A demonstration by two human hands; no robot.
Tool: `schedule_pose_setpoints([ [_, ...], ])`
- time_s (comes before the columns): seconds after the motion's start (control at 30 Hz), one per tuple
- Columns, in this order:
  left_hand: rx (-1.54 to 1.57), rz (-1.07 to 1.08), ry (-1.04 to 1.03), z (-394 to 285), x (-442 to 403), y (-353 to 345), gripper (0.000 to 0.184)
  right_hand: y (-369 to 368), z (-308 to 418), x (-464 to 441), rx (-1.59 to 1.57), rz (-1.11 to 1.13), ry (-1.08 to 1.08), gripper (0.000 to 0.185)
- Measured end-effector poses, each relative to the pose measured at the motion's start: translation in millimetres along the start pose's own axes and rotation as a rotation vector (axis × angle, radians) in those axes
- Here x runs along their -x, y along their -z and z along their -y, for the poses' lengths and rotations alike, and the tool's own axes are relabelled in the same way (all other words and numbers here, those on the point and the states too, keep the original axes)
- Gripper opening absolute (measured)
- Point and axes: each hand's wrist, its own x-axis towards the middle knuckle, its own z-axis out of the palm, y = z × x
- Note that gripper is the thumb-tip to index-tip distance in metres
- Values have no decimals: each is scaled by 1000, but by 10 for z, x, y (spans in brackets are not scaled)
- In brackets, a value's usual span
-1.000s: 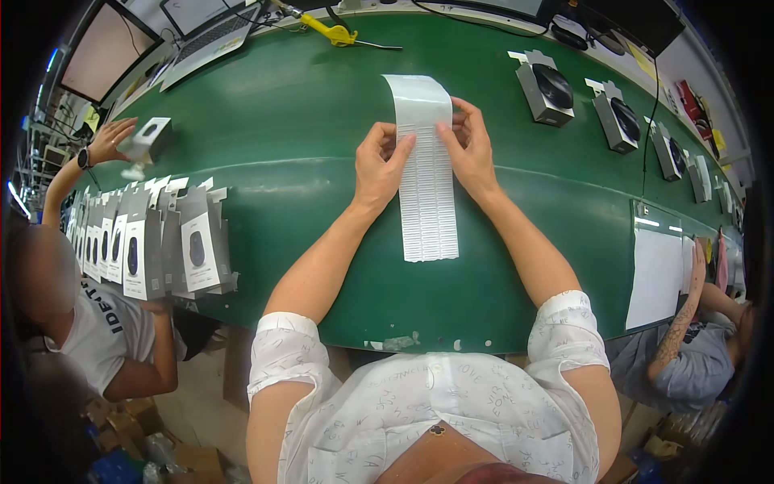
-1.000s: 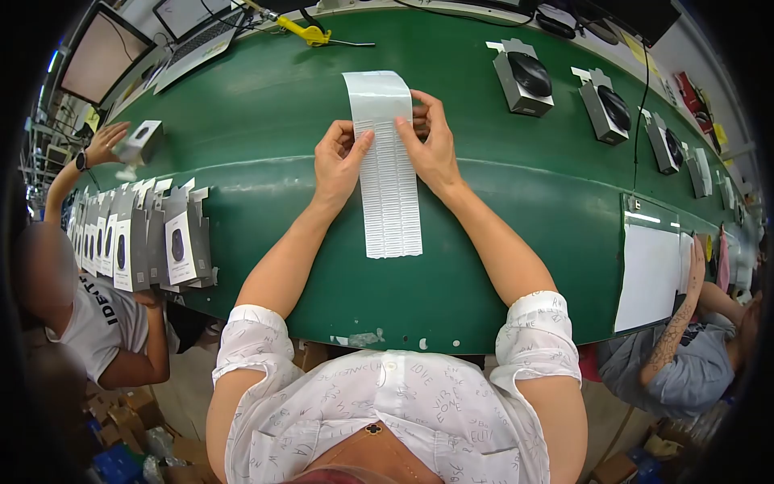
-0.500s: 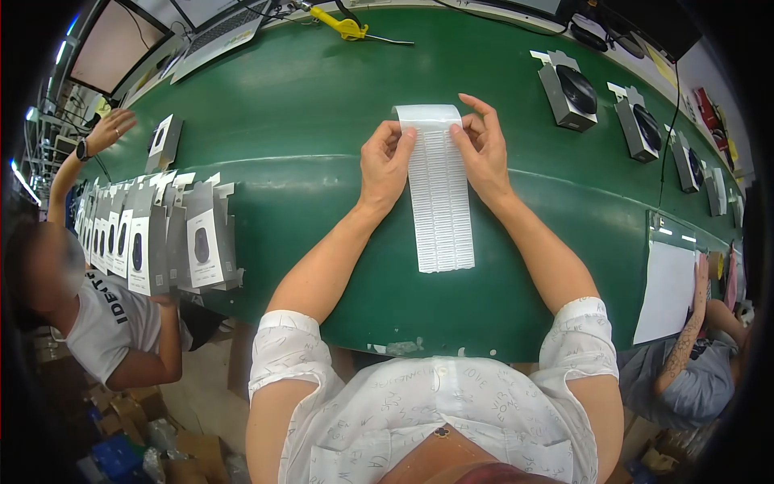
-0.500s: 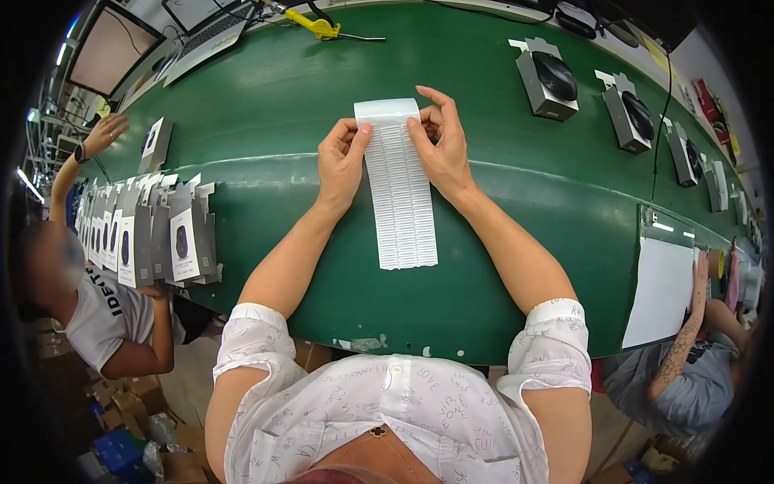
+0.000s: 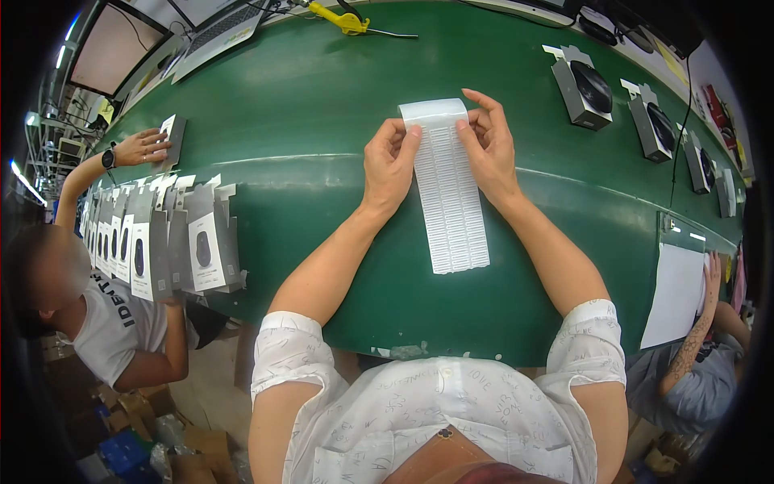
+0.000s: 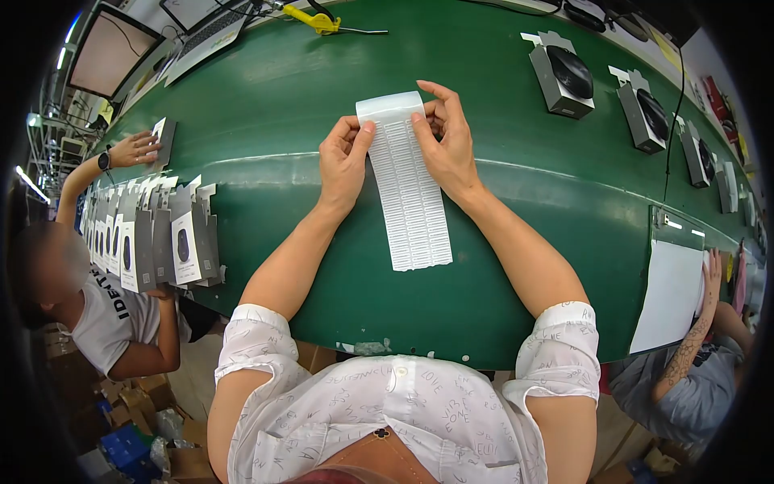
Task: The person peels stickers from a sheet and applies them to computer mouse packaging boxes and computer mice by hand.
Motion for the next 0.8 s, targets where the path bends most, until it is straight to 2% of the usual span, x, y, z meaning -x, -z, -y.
schedule_pose_setpoints([
  [0.5,42,6,-11,1,9,-19,19,18,15,25,33,-18,24,40],
  [0.57,2,-16,-73,63,0,-21,17,-12,72,24,70,-25,-15,40],
  [0.67,-85,-16,-37,23,13,15,17,-47,143,34,112,-31,-29,41],
  [0.8,53,7,-50,-37,20,-31,17,-29,161,36,85,-8,-7,39],
])
